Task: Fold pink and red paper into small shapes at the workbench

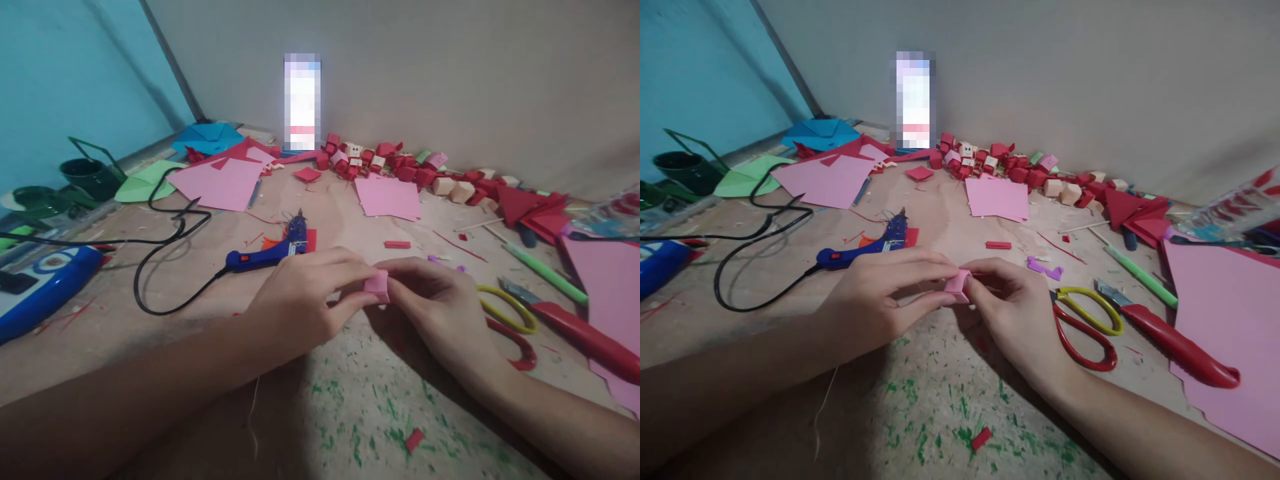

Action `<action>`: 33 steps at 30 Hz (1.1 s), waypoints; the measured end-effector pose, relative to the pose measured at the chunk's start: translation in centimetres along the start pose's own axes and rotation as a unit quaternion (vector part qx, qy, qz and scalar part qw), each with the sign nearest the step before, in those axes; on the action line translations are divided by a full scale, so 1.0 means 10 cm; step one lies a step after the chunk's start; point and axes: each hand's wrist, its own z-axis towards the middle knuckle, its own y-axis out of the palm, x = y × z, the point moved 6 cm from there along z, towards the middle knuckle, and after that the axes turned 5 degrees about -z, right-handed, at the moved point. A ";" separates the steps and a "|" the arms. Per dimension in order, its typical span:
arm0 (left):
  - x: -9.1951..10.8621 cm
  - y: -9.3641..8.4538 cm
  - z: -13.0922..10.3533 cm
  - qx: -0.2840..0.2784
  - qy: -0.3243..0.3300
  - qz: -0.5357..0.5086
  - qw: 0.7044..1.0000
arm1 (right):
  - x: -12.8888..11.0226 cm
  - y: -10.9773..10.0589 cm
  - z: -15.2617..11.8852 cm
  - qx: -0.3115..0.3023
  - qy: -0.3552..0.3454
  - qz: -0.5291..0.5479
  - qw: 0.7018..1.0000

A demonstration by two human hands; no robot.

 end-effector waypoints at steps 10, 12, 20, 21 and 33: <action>0.01 0.06 -0.06 -0.032 -0.007 0.013 0.999 | -0.02 -0.03 -0.03 0.021 -0.010 -0.048 0.999; 0.01 0.06 -0.06 -0.034 -0.006 0.011 0.999 | -0.03 -0.04 -0.03 0.023 -0.022 -0.053 0.998; 0.01 0.06 -0.03 -0.029 -0.012 0.010 0.999 | -0.02 -0.02 0.00 0.007 -0.002 -0.047 0.999; 0.01 0.05 -0.04 -0.025 -0.011 0.008 1.000 | -0.02 -0.01 0.01 0.001 0.002 -0.041 0.999; 0.08 0.04 -0.05 -0.006 0.015 0.030 0.999 | 0.10 0.02 -0.03 -0.029 0.013 -0.030 0.999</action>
